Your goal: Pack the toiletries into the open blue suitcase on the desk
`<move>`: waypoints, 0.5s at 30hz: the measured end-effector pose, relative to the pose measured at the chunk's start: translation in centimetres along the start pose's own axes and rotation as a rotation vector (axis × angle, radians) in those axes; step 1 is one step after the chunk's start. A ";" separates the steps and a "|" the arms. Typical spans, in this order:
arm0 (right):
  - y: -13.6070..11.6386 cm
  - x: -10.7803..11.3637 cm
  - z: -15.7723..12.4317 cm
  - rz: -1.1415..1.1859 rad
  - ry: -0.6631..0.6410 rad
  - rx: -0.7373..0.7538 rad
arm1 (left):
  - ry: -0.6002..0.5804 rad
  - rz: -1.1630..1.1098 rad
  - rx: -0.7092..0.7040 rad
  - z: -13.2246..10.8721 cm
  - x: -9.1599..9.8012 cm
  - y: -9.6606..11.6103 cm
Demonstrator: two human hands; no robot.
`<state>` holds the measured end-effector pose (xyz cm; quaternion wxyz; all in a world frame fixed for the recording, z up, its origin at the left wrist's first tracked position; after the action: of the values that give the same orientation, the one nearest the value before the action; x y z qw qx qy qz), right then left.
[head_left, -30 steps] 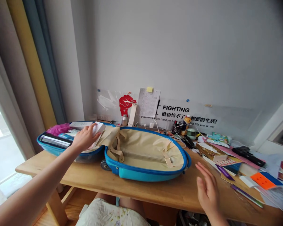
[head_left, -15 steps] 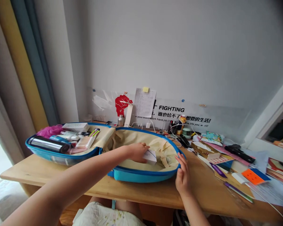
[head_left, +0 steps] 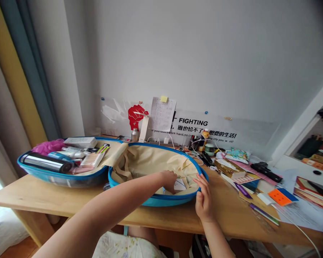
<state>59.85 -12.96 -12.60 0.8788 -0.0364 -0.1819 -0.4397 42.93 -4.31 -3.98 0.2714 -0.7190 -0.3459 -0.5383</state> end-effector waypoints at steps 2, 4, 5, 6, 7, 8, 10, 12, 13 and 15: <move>0.0 0.0 0.0 -0.001 0.004 0.003 | -0.008 -0.016 0.001 0.1 -0.2 0.0; -0.1 0.0 0.0 -0.001 0.004 -0.003 | -0.020 -0.033 0.001 0.2 -0.4 0.0; -0.1 0.0 0.0 -0.002 0.004 -0.007 | -0.024 -0.047 0.001 0.3 -0.5 0.0; -0.1 0.0 0.0 -0.002 0.003 -0.010 | -0.026 -0.067 0.000 0.4 -0.5 0.0; -0.1 0.0 0.0 -0.002 0.004 -0.012 | -0.028 -0.091 0.002 0.5 -0.6 0.0; -0.1 0.0 0.0 -0.002 0.003 -0.015 | -0.030 -0.117 0.007 0.6 -0.6 -0.1; -0.1 0.0 0.1 -0.002 0.005 -0.016 | -0.036 -0.168 0.022 0.7 -0.5 -0.2; 0.0 0.0 0.1 -0.005 0.008 -0.011 | -0.048 -0.211 0.041 0.7 -0.4 -0.4; 0.0 0.0 0.1 -0.006 0.009 -0.006 | -0.053 -0.228 0.048 0.6 -0.3 -0.4; 0.0 -0.1 0.1 -0.014 0.011 0.004 | -0.056 -0.248 0.054 0.6 -0.2 -0.5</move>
<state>59.81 -12.87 -12.54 0.8768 -0.0308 -0.1780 -0.4456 42.83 -3.63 -4.35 0.2123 -0.6779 -0.4540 -0.5377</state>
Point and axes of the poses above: each hand's wrist, its own z-axis towards the middle knuckle, its own x-axis out of the back of the hand, y = z × x, the point moved 1 cm from there along z, towards the middle knuckle, and after that the axes turned 14 degrees about x, right-handed, at the moved point
